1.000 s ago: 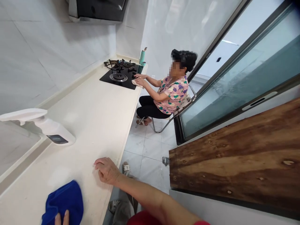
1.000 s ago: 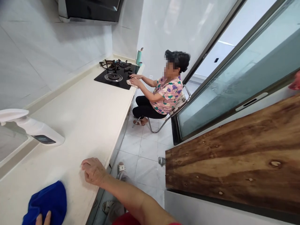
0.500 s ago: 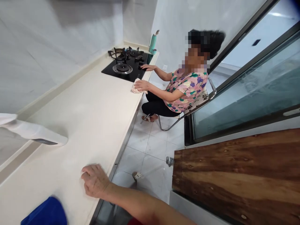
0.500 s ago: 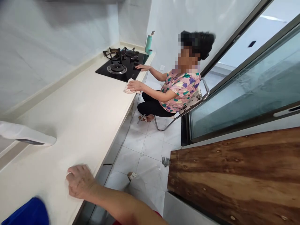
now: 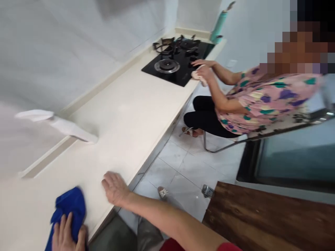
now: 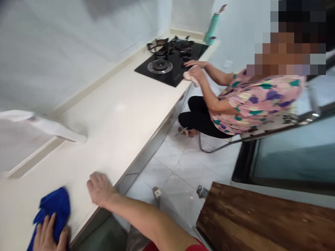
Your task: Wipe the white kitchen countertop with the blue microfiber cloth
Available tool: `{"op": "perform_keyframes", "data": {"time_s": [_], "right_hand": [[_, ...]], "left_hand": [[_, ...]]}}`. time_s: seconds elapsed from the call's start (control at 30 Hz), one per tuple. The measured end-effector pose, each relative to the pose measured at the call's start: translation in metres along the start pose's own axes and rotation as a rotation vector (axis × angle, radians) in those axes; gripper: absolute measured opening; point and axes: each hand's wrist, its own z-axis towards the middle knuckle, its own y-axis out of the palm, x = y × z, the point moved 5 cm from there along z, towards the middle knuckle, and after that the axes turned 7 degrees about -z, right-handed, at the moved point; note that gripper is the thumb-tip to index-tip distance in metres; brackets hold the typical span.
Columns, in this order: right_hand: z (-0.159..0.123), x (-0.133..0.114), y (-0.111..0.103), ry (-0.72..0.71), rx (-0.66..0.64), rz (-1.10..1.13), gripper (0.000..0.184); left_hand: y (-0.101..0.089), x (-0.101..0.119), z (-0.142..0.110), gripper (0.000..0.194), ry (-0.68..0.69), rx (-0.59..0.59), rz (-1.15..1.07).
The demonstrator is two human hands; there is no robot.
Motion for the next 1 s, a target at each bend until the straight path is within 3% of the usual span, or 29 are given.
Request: {"op": "perform_keyframes", "data": {"time_s": [0.13,0.5,0.7,0.8,0.87,1.0], "right_hand": [[-0.004,-0.002,0.003,0.012,-0.048,0.059,0.023],[-0.018,-0.002,0.007,0.003,-0.124,-0.015,0.044],[-0.022,-0.001,0.007,-0.057,-0.119,-0.113,0.052],[-0.024,0.000,0.006,-0.074,-0.097,-0.142,0.050],[-0.026,0.000,0.006,-0.079,-0.079,-0.156,0.049],[-0.028,0.002,0.009,-0.092,-0.052,-0.176,0.048]], "left_hand": [[-0.009,0.017,-0.003,0.063,-0.034,0.007,0.010],[-0.007,0.010,-0.018,0.056,-0.025,0.066,-0.051],[-0.004,0.003,-0.034,0.054,0.037,0.002,-0.107],[-0.026,-0.016,-0.063,0.055,0.065,-0.008,-0.098],[-0.051,-0.037,-0.097,0.055,0.024,0.064,-0.044],[-0.094,-0.084,-0.190,0.060,-0.234,0.278,0.062]]}}
